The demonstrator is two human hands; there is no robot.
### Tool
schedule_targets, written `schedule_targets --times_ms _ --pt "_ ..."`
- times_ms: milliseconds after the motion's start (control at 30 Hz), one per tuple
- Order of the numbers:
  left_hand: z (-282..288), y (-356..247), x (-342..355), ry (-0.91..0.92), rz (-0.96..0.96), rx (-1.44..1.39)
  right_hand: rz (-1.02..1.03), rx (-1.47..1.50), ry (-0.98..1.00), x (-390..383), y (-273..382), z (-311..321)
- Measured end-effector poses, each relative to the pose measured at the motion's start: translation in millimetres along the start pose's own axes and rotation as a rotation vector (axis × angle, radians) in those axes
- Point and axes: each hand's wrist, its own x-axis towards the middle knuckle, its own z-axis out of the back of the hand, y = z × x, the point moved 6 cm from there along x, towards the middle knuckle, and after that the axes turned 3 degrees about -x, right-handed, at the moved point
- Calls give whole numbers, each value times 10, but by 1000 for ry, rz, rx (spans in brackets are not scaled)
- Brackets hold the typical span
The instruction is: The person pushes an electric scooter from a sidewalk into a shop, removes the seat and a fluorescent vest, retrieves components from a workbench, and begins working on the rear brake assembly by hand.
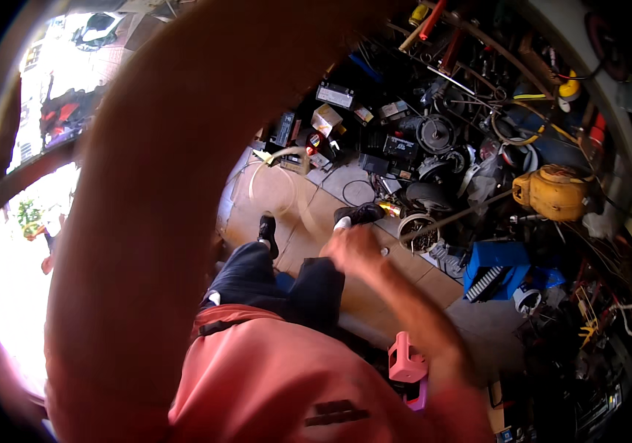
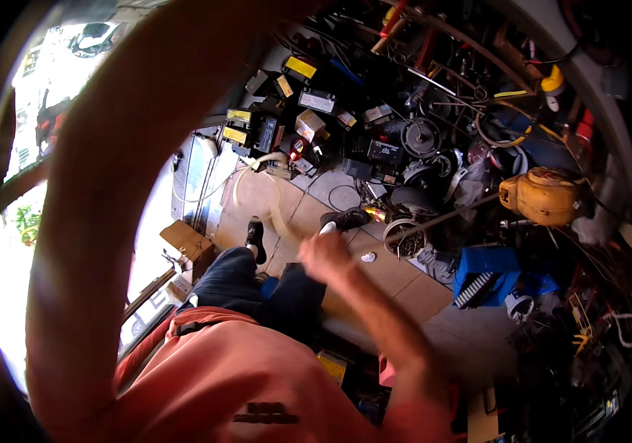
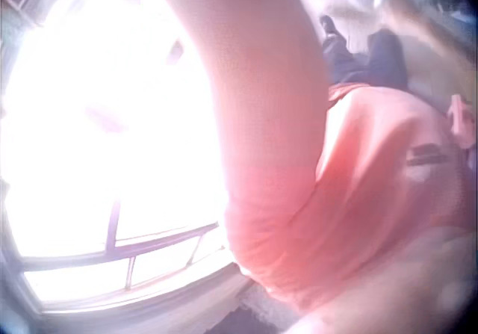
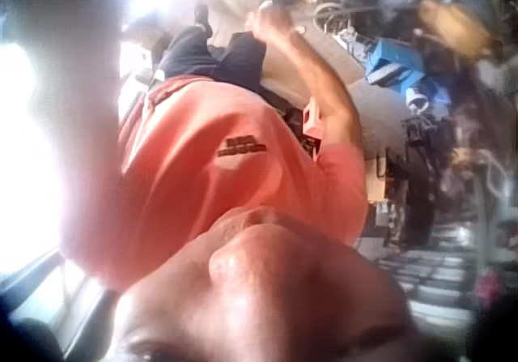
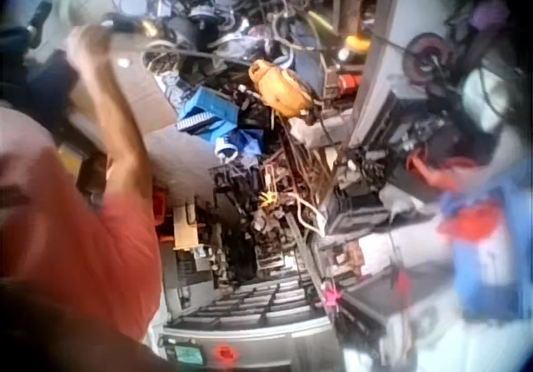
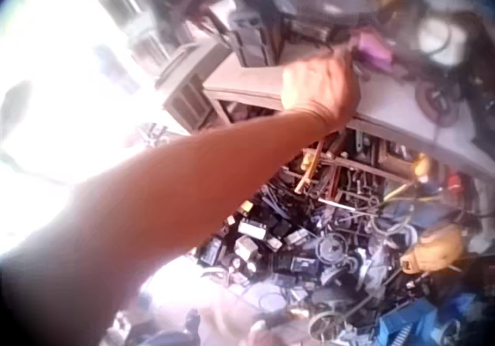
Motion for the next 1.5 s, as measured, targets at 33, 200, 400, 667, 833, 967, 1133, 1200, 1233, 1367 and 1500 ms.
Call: schedule_targets --times_ms 33,200,400,667,833,967,1133,1200,1233,1367,1500 --pt "-41 66 -7 -103 -24 1 29 72 -57 -199 516 278" --pt "170 -138 -215 396 334 -267 -118 419 -587 -526 1010 148" --pt "1496 -229 -3159 537 202 -802 -468 -177 -102 -1269 242 -362" --pt "4816 1996 -8474 680 1469 -223 -755 -572 369 -1947 -761 -711" --pt "6830 2300 -9874 265 1559 51 -681 -742 240 -1810 -375 -671" --pt "7467 1934 -11082 198 1525 92 -578 -535 -104 -931 795 423" --pt "8193 1280 -11692 -38 1759 141 152 -176 -1453 -958 5368 2298" --pt "8183 980 -12610 -239 1989 41 488 -29 -1587 -804 6041 2179" --pt "8159 911 -13073 -277 2010 71 622 61 -1580 -650 6235 2121" --pt "7549 474 -13310 -1107 2415 -277 348 -15 -747 975 6581 1529" --pt "6835 845 -13111 -768 2511 -610 19 -155 -504 1530 5343 617"
